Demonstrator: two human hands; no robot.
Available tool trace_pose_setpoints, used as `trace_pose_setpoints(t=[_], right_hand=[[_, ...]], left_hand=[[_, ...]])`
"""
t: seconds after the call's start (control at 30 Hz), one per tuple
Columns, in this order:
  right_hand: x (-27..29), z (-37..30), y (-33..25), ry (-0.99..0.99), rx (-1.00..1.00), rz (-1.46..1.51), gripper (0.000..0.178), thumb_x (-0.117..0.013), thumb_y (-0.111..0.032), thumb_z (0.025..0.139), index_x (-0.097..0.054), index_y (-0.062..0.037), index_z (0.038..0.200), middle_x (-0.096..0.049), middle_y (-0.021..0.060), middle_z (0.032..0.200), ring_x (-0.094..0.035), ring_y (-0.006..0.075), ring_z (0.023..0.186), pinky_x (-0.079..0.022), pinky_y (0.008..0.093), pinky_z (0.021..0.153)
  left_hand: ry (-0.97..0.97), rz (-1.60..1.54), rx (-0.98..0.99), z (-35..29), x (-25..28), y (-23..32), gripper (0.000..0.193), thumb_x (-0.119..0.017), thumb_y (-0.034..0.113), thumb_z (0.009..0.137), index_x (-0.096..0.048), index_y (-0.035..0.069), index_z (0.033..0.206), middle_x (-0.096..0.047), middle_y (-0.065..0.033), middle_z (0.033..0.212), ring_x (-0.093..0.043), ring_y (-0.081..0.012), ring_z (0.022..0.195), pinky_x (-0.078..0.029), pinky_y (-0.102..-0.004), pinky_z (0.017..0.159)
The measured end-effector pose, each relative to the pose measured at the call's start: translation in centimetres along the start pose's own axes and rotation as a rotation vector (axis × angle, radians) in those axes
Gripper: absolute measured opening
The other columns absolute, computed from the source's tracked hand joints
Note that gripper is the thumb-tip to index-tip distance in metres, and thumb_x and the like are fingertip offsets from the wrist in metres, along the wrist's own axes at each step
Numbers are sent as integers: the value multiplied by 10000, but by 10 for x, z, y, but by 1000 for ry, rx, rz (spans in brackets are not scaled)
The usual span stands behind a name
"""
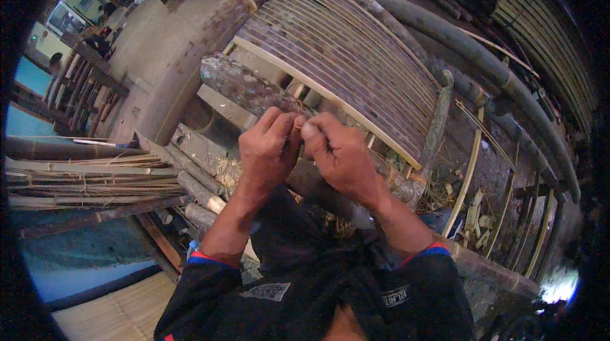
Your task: The person weaves thin bamboo strips into a rectangular bamboo frame using a thin binding material. They repeatedly tie and tighten the bindings to secure the strips in place.
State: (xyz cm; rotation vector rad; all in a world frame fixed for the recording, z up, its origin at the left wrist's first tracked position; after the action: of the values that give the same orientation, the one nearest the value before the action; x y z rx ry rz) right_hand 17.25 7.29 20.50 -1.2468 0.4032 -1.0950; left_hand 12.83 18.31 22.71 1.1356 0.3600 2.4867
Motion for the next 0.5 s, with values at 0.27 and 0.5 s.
trace_pose_setpoints(t=[0.27,0.5], right_hand=[[-36,-17,47,420,-282,974,406,-548,-225,1035,-523,19,1358,-600,86,1259,-578,153,1125,-492,302,956],[-28,-23,61,91,-450,623,300,-551,-237,1025,-682,7,1140,-680,43,875,-612,145,827,-498,323,771]], left_hand=[[3,67,-2,24,12,18,145,-616,142,925,-708,54,856,-634,-67,996,-550,-292,992,-383,-429,913],[-77,219,-139,44,14,8,139,-654,206,908,-728,94,870,-640,-36,1024,-562,-256,986,-326,-438,948]])
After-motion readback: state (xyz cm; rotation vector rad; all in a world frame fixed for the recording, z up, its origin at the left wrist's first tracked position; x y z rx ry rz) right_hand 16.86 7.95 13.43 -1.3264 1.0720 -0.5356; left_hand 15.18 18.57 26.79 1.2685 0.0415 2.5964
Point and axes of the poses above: each hand's wrist, its own z-axis towards the middle knuckle, its own x-axis out of the back of the hand, y = z × x, the point moved 10 cm from there along z, towards the middle knuckle
